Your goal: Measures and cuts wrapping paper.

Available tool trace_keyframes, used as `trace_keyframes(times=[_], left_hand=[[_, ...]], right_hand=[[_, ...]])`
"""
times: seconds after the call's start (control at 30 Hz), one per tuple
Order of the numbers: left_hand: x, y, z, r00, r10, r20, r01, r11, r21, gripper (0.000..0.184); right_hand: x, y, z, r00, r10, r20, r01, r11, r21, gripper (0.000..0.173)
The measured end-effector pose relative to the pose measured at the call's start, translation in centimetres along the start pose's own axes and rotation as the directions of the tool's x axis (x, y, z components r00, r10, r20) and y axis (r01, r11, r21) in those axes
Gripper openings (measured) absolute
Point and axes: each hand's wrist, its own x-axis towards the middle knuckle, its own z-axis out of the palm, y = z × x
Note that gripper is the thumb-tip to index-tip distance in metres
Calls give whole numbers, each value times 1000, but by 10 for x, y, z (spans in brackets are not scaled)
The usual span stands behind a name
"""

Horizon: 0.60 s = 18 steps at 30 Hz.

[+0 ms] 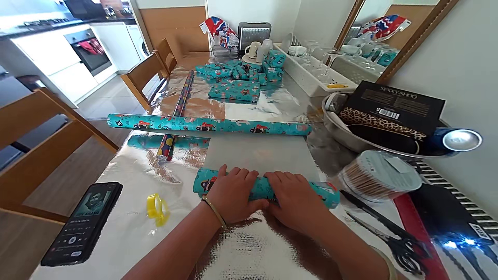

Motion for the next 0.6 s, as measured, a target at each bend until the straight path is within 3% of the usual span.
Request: trace_keyframes(times=[0.13, 0.23, 0.43, 0.6], left_hand=[[-7, -1, 7, 997, 54, -46, -54, 998, -6, 54], [-7, -2, 10, 995, 62, -80, -62, 998, 5, 51], [5, -7, 2, 993, 69, -94, -74, 996, -51, 49], [11, -7, 1, 994, 35, -104, -38, 999, -24, 61]], right_hand=[[-11, 0, 25, 963, -64, -262, 57, 998, -35, 60], [-9, 3, 33, 937, -88, -338, 73, 996, -56, 58], [3, 7, 14, 981, -17, -196, 23, 999, 28, 62], [9, 4, 2, 996, 33, -84, -25, 996, 91, 62]])
